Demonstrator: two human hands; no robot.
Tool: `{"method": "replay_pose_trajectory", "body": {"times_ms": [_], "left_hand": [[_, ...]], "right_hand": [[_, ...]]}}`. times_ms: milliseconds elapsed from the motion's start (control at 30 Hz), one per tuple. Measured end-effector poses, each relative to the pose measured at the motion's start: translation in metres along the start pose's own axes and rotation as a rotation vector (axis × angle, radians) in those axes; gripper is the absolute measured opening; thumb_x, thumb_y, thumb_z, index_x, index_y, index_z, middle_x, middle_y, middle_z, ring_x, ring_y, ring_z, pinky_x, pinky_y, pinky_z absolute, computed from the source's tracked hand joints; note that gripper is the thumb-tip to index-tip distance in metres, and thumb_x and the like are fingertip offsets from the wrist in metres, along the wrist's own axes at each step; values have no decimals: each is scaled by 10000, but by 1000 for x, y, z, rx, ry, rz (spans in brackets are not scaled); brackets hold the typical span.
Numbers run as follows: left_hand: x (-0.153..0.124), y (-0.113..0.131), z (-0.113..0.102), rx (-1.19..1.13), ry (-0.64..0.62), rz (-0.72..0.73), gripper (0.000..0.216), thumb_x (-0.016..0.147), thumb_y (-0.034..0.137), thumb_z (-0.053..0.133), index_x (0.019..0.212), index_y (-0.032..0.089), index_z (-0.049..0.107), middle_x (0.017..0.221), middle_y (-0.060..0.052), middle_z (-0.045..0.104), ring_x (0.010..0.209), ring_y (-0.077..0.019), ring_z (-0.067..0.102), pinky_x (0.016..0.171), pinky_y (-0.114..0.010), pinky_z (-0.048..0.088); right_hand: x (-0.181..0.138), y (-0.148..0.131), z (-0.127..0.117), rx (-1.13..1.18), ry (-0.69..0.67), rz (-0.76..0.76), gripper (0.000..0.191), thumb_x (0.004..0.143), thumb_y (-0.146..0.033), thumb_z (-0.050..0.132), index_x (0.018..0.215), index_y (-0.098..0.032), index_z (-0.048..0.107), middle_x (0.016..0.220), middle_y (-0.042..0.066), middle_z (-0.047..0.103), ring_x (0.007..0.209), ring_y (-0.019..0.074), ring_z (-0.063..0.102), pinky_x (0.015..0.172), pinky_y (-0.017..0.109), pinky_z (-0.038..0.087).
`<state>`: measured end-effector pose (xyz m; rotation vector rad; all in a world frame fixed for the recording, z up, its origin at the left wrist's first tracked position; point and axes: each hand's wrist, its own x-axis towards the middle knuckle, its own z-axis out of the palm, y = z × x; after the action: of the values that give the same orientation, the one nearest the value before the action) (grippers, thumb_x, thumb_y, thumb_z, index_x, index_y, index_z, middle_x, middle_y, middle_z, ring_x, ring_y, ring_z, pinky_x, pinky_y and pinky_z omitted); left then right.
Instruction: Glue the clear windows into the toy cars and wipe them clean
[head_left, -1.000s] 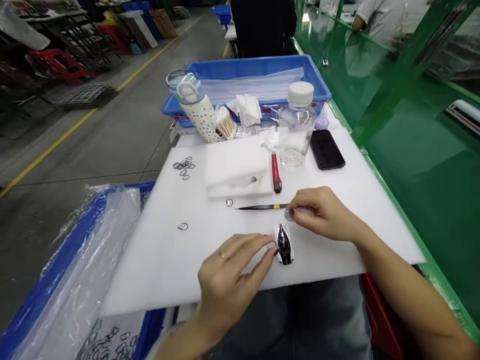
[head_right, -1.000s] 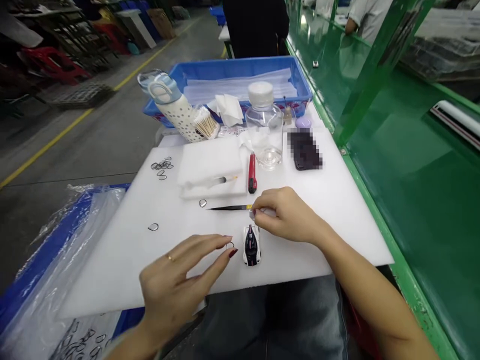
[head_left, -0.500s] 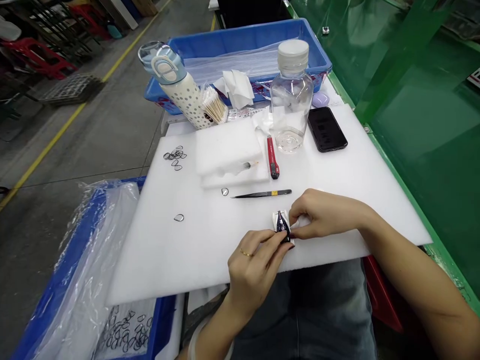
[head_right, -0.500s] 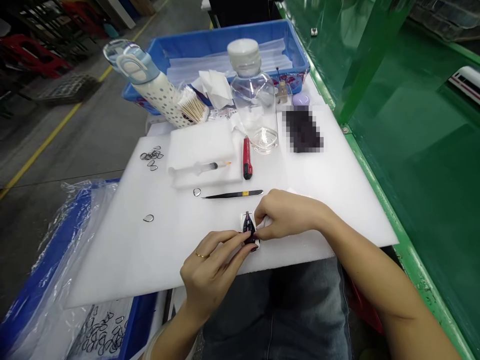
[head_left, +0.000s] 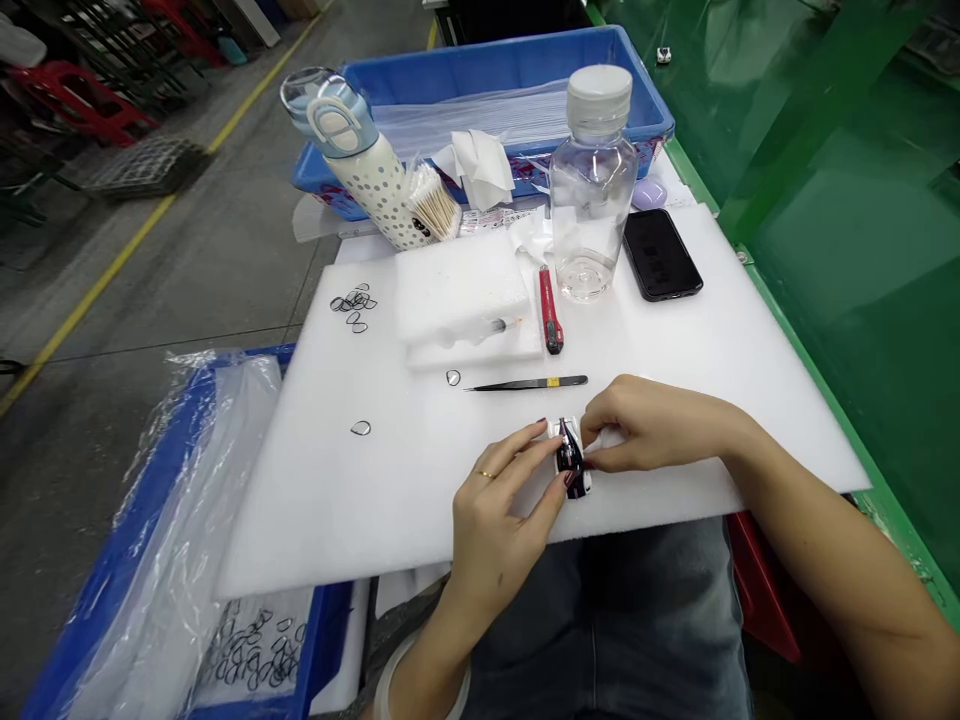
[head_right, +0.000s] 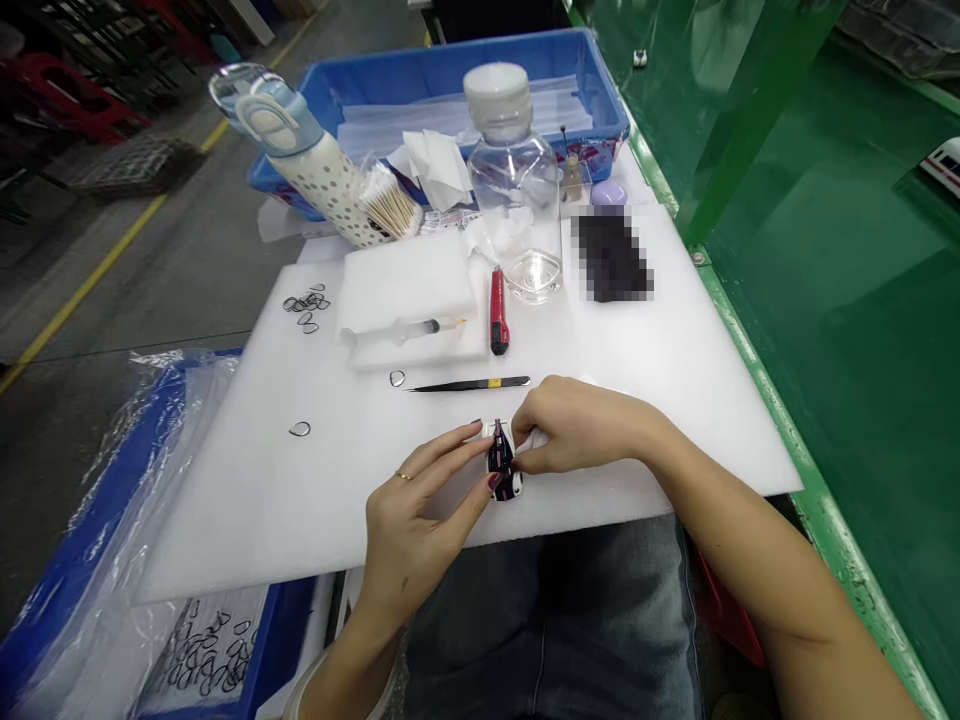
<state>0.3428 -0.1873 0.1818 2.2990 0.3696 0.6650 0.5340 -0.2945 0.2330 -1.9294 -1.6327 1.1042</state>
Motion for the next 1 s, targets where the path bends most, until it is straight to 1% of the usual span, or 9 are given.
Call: {"method": "replay_pose_trajectory", "body": {"times_ms": [200, 433, 500, 567, 633, 667, 733, 867, 1000], "left_hand": [[1, 0, -2, -23, -35, -32, 264, 868, 190, 679, 1129, 228, 694, 1229, -42, 689, 1108, -200, 643, 963, -377, 557], [6, 2, -5, -84, -108, -119, 266, 863, 201, 674, 1123, 253, 689, 1234, -30, 665, 1131, -205, 619, 998, -410, 531], [10, 1, -10, -119, -171, -152, 286, 864, 202, 664, 1140, 276, 686, 1258, -21, 649, 1153, -203, 607, 1017, -413, 514], [13, -2, -17, -161, -271, -194, 352, 856, 209, 665, 1193, 310, 666, 1319, -10, 615, 1205, -210, 582, 1032, -417, 499], [15, -3, -22, -195, -357, -233, 430, 840, 215, 672, 1248, 344, 636, 1397, 4, 567, 1269, -223, 541, 1019, -409, 501], [16, -3, -23, -206, -377, -246, 448, 834, 224, 675, 1260, 354, 629, 1421, 12, 550, 1293, -228, 522, 1000, -399, 508], [18, -1, -23, -219, -369, -264, 425, 840, 245, 668, 1250, 355, 637, 1424, 18, 555, 1307, -231, 508, 955, -375, 523], [18, 2, -17, -200, -298, -282, 333, 862, 254, 648, 1186, 322, 677, 1339, 8, 629, 1251, -221, 549, 889, -344, 530], [18, 2, -15, -184, -262, -264, 329, 857, 235, 658, 1172, 327, 681, 1307, 20, 649, 1211, -205, 571, 844, -319, 529]], "right_hand": [[0, -2, 0, -2, -3, 15, 128, 824, -220, 645, 850, -171, 760, 704, 8, 683, 603, 109, 520, 568, 247, 346], [2, 1, 2, -20, 12, -8, 126, 820, -204, 632, 844, -166, 750, 710, 5, 682, 612, 110, 528, 585, 252, 345], [0, 2, 1, 0, -3, -20, 153, 831, -203, 618, 888, -164, 755, 755, 11, 700, 629, 113, 539, 594, 253, 353], [-1, 4, -1, 16, -17, -22, 182, 839, -198, 607, 935, -162, 759, 794, 17, 712, 640, 114, 541, 601, 252, 359], [-3, 5, -3, 14, -18, -14, 196, 840, -190, 601, 952, -158, 758, 801, 15, 712, 632, 111, 530, 597, 250, 359], [-3, 5, -4, 12, -19, -9, 195, 838, -188, 601, 950, -155, 757, 795, 13, 710, 626, 109, 523, 593, 249, 357], [-4, 5, -5, 11, -20, -7, 192, 834, -185, 601, 941, -150, 757, 783, 12, 704, 617, 108, 513, 587, 247, 354], [-4, 4, -5, 20, -25, -9, 201, 832, -181, 597, 946, -146, 758, 781, 19, 701, 614, 110, 508, 588, 247, 351], [-5, 4, -5, 24, -26, -3, 205, 833, -184, 599, 954, -148, 760, 790, 18, 703, 623, 111, 514, 594, 247, 353]]}}
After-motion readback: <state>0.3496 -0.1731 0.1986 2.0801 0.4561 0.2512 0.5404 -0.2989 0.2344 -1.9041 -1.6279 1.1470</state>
